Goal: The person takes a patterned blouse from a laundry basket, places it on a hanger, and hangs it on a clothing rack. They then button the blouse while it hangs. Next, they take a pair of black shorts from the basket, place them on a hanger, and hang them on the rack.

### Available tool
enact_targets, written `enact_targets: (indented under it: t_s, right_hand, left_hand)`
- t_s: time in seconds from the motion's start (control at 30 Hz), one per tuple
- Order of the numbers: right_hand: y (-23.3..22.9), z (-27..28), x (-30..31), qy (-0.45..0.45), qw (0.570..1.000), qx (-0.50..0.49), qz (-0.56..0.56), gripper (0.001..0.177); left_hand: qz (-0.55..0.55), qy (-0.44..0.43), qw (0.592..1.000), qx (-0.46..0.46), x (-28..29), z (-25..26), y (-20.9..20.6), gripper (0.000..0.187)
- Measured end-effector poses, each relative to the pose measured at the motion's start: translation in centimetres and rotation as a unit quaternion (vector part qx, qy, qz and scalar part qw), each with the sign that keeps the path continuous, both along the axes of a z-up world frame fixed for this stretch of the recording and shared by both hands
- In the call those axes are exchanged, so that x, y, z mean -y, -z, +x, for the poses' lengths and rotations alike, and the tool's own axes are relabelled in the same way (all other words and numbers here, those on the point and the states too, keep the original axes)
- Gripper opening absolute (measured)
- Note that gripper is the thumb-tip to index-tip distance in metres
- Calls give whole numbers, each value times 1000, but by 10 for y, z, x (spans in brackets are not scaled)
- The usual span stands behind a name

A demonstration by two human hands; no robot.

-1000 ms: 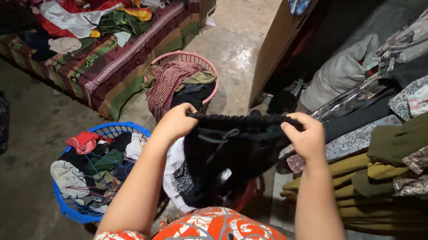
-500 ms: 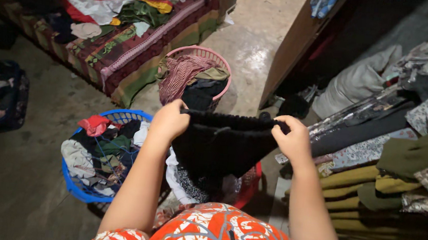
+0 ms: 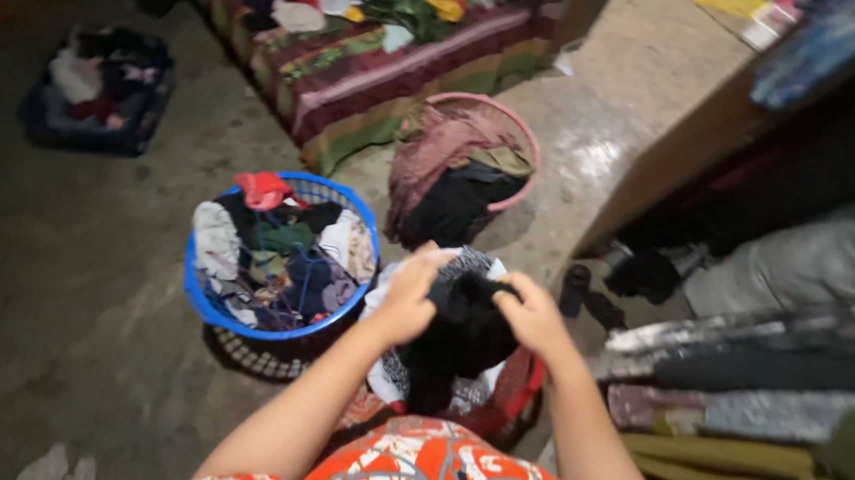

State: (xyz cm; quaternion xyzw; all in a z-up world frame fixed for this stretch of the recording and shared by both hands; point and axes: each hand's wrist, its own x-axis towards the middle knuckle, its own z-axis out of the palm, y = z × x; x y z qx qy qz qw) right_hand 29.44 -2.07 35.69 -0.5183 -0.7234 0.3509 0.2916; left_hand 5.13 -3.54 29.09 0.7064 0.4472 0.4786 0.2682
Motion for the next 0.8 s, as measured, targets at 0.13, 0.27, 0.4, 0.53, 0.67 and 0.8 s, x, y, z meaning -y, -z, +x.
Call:
enact_targets:
  t_s: [0.13,0.27,0.4,0.53,0.67,0.8]
  right_hand:
    - [13,-54,1,-95,995,-39,-21,22]
    - [28,-85,-12,-167,985,-18,-39,19]
    - [63,-107,-32,-192,977,-51,-80,18]
    - [109,-138,-64,-190,963,-91,-167,19]
    - [137,-177,-99,-139,950,-100,-261,20]
    - [152,-223,-119,-56,921,-145,-358,15]
  left_hand:
    - [-152,136,949,240,16,4,49,68]
    - [-218,76,892,389,25,-8,120,54]
    - [-214,-32,889,404,54,-50,172,53]
    - [-195,-98,867,447,87,-96,186,45]
    - [-179,-138,867,443,106,-129,183,38]
    - [-230,-153,830,485,104,-150,189,47]
